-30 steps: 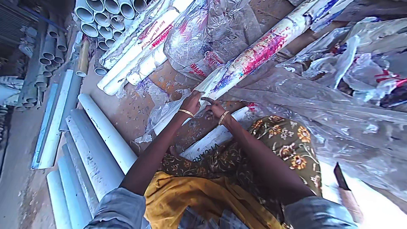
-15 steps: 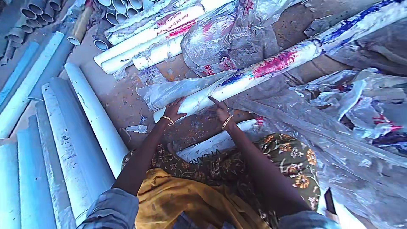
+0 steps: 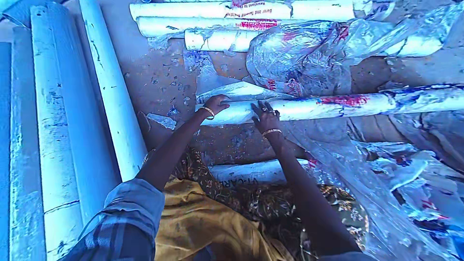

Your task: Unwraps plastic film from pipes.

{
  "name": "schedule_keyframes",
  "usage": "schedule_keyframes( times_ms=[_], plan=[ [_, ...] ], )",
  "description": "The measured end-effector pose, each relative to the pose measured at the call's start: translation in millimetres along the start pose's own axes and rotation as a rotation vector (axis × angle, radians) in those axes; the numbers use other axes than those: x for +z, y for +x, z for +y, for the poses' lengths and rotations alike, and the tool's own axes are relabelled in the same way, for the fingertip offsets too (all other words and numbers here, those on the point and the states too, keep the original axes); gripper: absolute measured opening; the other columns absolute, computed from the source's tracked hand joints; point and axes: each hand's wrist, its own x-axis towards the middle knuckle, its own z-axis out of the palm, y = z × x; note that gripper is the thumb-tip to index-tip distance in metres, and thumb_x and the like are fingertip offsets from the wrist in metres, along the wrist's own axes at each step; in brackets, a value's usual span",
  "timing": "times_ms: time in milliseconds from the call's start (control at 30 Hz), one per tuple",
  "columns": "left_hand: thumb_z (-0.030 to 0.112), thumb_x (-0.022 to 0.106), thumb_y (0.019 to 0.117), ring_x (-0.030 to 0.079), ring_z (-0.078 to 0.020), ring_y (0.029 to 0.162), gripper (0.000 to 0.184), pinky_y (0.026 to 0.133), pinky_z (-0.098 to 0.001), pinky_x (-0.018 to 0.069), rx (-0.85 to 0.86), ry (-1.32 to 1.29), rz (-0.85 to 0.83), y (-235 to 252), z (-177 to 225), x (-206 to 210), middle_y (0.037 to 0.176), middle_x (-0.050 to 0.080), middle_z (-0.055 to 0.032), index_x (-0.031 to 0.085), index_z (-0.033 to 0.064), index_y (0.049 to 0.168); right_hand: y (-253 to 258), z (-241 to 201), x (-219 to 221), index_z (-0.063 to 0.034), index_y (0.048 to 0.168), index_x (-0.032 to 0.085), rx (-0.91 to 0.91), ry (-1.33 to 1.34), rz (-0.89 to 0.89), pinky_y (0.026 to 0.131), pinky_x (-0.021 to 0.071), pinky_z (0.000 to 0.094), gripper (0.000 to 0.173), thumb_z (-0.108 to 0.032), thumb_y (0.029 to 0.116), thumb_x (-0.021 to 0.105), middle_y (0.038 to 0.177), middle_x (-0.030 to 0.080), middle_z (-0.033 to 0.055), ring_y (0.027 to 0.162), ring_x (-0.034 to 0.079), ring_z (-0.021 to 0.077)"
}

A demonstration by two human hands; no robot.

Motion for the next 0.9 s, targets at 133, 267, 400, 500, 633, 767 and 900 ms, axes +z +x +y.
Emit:
schedule_keyframes(
  times_ms=[133,267,400,500,633,767,900],
  plan=[
    [0.011,0.051,0.1065,0.062,-0.0369,0.123,0.031,0.109,-0.0501,0.0442,-0.58,-0.152,0.548,-45,-3,-38,0.127,0.066,-0.0263,0.063,-0.007,0.128,33,-13,-14,-0.0173,0.155,0.048,0.118,-0.028,-0.114,0.119,0.0172,0.0677,0.05,-0.019,0.1056,0.056,0.165,0.035,0.0155,0.156,0.023,0.0397],
    [0.02,0.044,0.1116,0.061,-0.0331,0.124,0.041,0.108,-0.0439,0.0439,-0.827,-0.513,0.575,-80,-20,-44,0.136,0.06,-0.0289,0.055,-0.0124,0.135,55,-12,-28,-0.0135,0.149,0.054,0.104,0.009,-0.174,0.118,0.0183,0.0687,0.044,-0.021,0.1061,0.056,0.157,0.047,0.0179,0.15,0.035,0.0409],
    [0.027,0.036,0.1138,0.053,-0.0319,0.13,0.049,0.11,-0.042,0.0399,-0.766,-0.718,0.386,-79,-13,-25,0.145,0.051,-0.0287,0.045,-0.0095,0.145,71,-10,-37,-0.0134,0.148,0.056,0.116,0.01,-0.244,0.113,0.0248,0.069,0.043,-0.024,0.1061,0.057,0.15,0.053,0.0202,0.142,0.045,0.0423],
    [0.025,0.041,0.1128,0.051,-0.0426,0.135,0.047,0.113,-0.0533,0.0384,-0.748,-0.524,0.359,-69,-21,-18,0.144,0.05,-0.0334,0.05,-0.0101,0.142,69,-11,-37,-0.0121,0.145,0.059,0.121,0.029,-0.203,0.111,0.0278,0.0703,0.043,-0.023,0.1036,0.062,0.147,0.056,0.0229,0.138,0.048,0.045],
    [0.025,0.046,0.1115,0.055,-0.0427,0.129,0.045,0.11,-0.0539,0.0426,-0.843,-0.424,0.283,-74,-6,-20,0.139,0.054,-0.034,0.054,-0.0124,0.135,47,-8,-35,-0.0042,0.138,0.061,0.126,0.051,-0.113,0.109,0.0329,0.0688,0.043,-0.02,0.0997,0.068,0.14,0.058,0.0284,0.133,0.052,0.0477],
    [0.025,0.047,0.111,0.063,-0.0402,0.117,0.043,0.102,-0.0526,0.0497,-0.932,-0.475,0.22,-90,-3,-7,0.133,0.058,-0.0326,0.055,-0.0095,0.135,23,0,-26,0.002,0.142,0.056,0.126,0.087,-0.118,0.115,0.0299,0.0652,0.045,-0.023,0.1057,0.059,0.138,0.059,0.0319,0.133,0.052,0.0496],
    [0.025,0.048,0.1106,0.061,-0.0368,0.116,0.043,0.1,-0.0492,0.0503,-1.006,-0.508,0.135,-101,5,-2,0.133,0.056,-0.0307,0.05,-0.0084,0.139,5,2,-8,-0.0028,0.135,0.065,0.107,0.008,-0.068,0.117,0.0218,0.0677,0.035,-0.021,0.1084,0.053,0.134,0.064,0.0272,0.132,0.054,0.0469]
  ],
)
